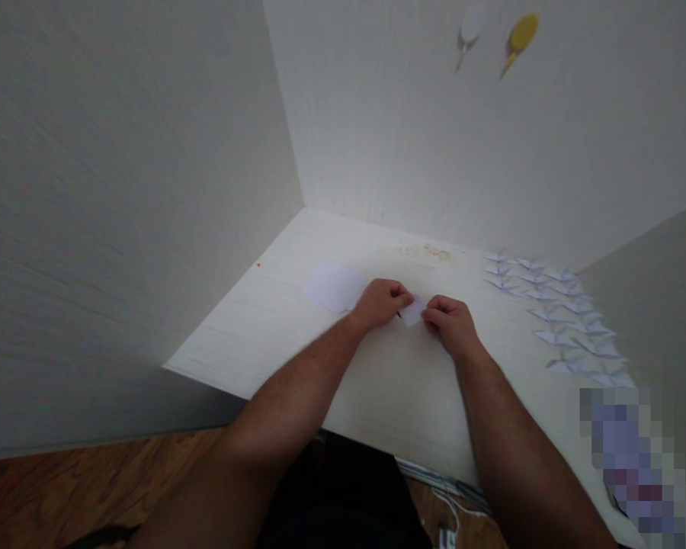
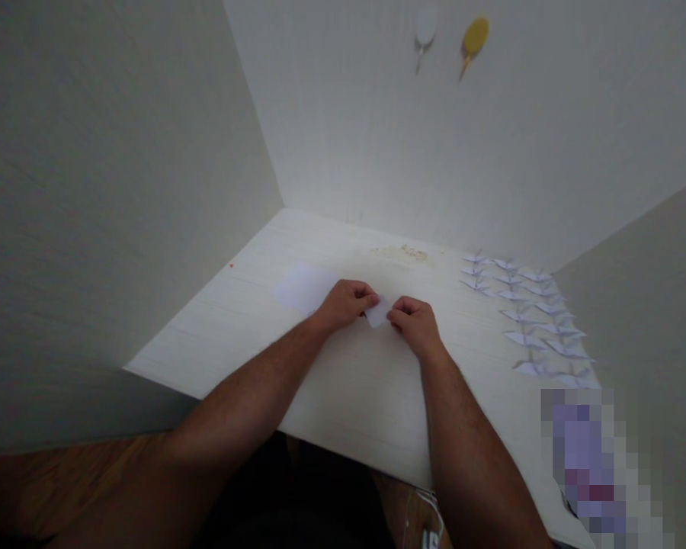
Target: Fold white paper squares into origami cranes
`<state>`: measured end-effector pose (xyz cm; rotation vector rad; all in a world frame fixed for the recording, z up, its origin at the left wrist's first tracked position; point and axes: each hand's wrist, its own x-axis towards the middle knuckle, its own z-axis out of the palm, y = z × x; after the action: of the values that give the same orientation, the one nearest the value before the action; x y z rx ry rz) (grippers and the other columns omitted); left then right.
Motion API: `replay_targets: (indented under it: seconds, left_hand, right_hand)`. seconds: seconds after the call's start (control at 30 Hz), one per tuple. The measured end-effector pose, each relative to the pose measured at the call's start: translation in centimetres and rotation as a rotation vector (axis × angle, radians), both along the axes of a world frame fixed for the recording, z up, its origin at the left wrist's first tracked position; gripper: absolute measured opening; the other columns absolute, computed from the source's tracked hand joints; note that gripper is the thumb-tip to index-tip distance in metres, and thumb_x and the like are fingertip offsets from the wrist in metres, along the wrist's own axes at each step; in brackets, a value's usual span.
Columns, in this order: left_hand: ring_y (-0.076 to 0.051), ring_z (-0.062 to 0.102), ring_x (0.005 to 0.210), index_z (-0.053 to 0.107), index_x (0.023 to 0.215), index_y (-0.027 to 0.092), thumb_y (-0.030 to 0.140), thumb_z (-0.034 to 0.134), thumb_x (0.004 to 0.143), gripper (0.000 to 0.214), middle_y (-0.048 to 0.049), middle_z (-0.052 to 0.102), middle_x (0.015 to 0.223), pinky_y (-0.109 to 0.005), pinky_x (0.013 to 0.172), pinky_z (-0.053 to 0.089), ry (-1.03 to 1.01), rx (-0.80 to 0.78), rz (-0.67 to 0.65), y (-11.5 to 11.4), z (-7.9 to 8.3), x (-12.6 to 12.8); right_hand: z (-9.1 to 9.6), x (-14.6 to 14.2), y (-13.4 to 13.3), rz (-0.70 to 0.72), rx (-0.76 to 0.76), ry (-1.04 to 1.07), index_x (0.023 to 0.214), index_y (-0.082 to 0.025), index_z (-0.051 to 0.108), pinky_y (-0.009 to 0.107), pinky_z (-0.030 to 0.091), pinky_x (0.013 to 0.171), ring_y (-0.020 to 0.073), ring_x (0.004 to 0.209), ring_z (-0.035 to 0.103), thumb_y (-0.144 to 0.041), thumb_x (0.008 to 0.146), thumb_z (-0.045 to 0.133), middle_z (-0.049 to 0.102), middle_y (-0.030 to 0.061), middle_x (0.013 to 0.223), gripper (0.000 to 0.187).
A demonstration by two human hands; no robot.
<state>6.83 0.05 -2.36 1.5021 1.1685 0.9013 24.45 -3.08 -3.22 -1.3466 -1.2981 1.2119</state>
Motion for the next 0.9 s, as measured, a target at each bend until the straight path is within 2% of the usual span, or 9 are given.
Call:
replay_targets:
  seconds: [0.1,0.23,0.47,0.63,0.8,0.9]
  left_hand:
    - [-0.008,0.054,0.049,0.066,0.072,0.013,0.021,0.065,0.078,0.011,0.0009,0.062,0.057,-0.02,0.05,0.041,-0.03,-0.034,-0.053,-0.1,0.1,0.1]
    - [-0.009,0.057,0.051,0.059,0.067,0.014,0.017,0.07,0.069,0.012,0.0015,0.062,0.058,-0.02,0.051,0.041,-0.075,-0.067,-0.105,-0.3,0.1,0.3]
    - [-0.009,0.053,0.05,0.058,0.063,0.016,0.027,0.072,0.065,0.018,0.0018,0.062,0.056,-0.021,0.051,0.037,0.054,-0.007,-0.144,-0.3,0.1,0.4]
    - [-0.009,0.047,0.047,0.056,0.055,0.017,0.028,0.071,0.064,0.021,0.0029,0.056,0.051,-0.021,0.047,0.031,0.149,0.004,-0.163,-0.3,0.3,0.4]
    - [-0.009,0.048,0.05,0.058,0.059,0.017,0.029,0.071,0.064,0.019,0.0034,0.057,0.053,-0.022,0.05,0.034,0.078,0.019,-0.029,-0.8,0.6,0.8]
    - [-0.009,0.05,0.051,0.06,0.063,0.016,0.03,0.071,0.065,0.018,0.002,0.06,0.056,-0.022,0.053,0.037,0.007,-0.009,0.017,-1.0,0.6,1.2]
  right_hand:
    - [-0.4,0.0,0.2,-0.077,0.017,0.047,0.055,-0.019,0.056,0.023,0.027,0.042,0.0086,0.04,0.039,-0.025,0.063,0.067,0.051,-0.0052,0.042,0.015]
    - [-0.5,-0.1,0.5,-0.224,0.049,0.062,0.059,-0.02,0.057,0.023,0.027,0.04,0.0092,0.039,0.039,-0.029,0.065,0.067,0.049,-0.006,0.043,0.015]
    - [0.2,-0.2,0.7,-0.275,0.154,-0.048,0.064,-0.02,0.058,0.024,0.034,0.047,0.0103,0.048,0.043,-0.037,0.069,0.065,0.05,-0.0041,0.051,0.02]
    - [0.1,-0.2,0.7,-0.257,0.162,-0.036,0.063,-0.02,0.057,0.024,0.034,0.048,0.0099,0.049,0.043,-0.036,0.068,0.066,0.051,-0.004,0.053,0.02]
    - [0.0,0.0,0.9,-0.193,0.142,0.068,0.068,-0.019,0.06,0.024,0.038,0.049,0.0101,0.05,0.049,-0.04,0.069,0.07,0.056,-0.0032,0.056,0.023]
    - [-0.2,0.2,1.0,-0.124,0.105,0.053,0.066,-0.018,0.059,0.024,0.039,0.049,0.0101,0.049,0.05,-0.043,0.068,0.072,0.059,-0.0021,0.055,0.028]
